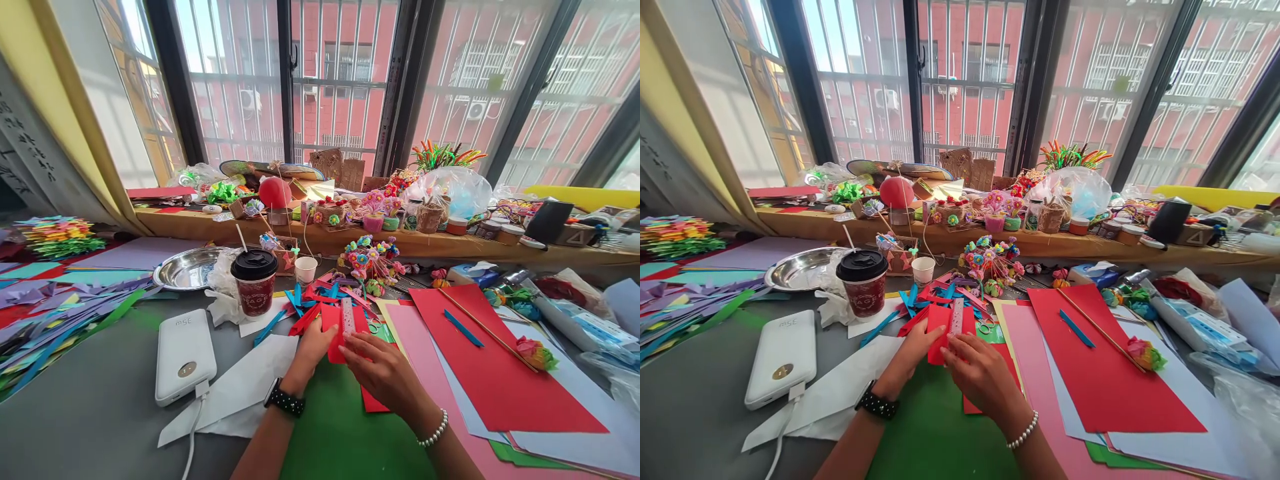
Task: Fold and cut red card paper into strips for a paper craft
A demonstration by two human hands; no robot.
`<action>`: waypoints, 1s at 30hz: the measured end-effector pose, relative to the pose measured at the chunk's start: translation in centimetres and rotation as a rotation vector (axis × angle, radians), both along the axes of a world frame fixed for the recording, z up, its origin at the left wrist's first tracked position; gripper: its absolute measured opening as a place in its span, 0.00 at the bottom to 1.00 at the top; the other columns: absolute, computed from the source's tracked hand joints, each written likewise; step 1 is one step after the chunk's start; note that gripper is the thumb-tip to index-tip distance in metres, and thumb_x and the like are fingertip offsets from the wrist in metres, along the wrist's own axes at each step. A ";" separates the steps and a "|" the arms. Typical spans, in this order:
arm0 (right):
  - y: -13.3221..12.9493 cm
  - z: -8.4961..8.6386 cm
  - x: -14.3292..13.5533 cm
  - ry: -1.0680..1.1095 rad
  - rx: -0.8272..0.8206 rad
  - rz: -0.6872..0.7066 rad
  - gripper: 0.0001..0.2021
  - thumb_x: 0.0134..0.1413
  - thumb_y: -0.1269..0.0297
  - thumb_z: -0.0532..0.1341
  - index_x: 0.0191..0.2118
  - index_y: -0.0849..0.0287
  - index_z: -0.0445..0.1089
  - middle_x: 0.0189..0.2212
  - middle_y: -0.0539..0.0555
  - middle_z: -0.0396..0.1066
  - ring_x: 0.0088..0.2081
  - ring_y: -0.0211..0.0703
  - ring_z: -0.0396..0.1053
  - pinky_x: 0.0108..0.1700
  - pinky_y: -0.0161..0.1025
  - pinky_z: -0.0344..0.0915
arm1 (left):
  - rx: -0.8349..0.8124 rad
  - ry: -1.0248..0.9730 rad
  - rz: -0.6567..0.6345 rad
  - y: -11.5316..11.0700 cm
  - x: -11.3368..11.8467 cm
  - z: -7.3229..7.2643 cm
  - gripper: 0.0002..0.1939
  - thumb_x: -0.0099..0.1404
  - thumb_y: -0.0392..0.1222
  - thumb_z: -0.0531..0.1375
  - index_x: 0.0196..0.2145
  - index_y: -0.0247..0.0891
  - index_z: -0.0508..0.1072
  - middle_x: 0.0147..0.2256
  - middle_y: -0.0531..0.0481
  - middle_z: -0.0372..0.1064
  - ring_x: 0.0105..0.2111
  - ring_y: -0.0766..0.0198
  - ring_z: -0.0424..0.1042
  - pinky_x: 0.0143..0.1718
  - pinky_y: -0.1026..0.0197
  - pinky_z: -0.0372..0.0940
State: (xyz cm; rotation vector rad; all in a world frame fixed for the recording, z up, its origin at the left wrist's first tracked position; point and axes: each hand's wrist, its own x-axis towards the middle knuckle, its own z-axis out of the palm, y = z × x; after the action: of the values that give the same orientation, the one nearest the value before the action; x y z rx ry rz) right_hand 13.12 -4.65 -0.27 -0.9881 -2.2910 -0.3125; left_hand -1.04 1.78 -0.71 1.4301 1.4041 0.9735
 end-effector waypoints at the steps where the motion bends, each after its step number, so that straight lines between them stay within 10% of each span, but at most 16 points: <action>1: -0.1 0.2 0.0 0.019 -0.062 0.019 0.11 0.51 0.70 0.53 0.41 0.58 0.68 0.40 0.54 0.69 0.44 0.43 0.64 0.45 0.42 0.63 | 0.010 0.007 -0.023 0.0 -0.1 0.0 0.06 0.52 0.38 0.52 0.28 0.33 0.64 0.30 0.48 0.68 0.31 0.63 0.66 0.31 0.64 0.60; 7: 0.4 0.3 1.3 0.167 -0.498 -0.055 0.16 0.48 0.55 0.55 0.42 0.55 0.67 0.40 0.54 0.69 0.42 0.43 0.65 0.45 0.41 0.61 | -0.057 0.105 -0.245 -0.1 0.0 -0.3 0.07 0.51 0.37 0.52 0.30 0.33 0.65 0.30 0.48 0.68 0.30 0.62 0.66 0.30 0.63 0.60; 14: 1.8 -1.6 2.8 0.082 -0.795 -0.160 0.44 0.30 0.44 0.60 0.55 0.61 0.50 0.56 0.59 0.48 0.56 0.52 0.45 0.55 0.48 0.46 | -0.022 0.191 -0.354 -0.2 0.1 -0.7 0.12 0.51 0.45 0.52 0.29 0.34 0.67 0.29 0.49 0.68 0.28 0.62 0.66 0.26 0.65 0.58; 30: 1.7 -1.8 2.1 -0.035 -0.680 -0.167 0.25 0.52 0.55 0.50 0.54 0.58 0.53 0.54 0.56 0.52 0.55 0.51 0.47 0.54 0.52 0.46 | 0.109 0.538 -0.235 0.2 -0.3 -0.7 0.06 0.48 0.39 0.53 0.19 0.35 0.65 0.19 0.54 0.61 0.21 0.67 0.58 0.21 0.67 0.47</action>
State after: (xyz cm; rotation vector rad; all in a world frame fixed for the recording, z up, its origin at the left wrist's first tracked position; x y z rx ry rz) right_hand 15.27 -2.97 -2.07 -1.5098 -2.3918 0.4209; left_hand -1.31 1.94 -1.38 1.9883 1.5230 0.5384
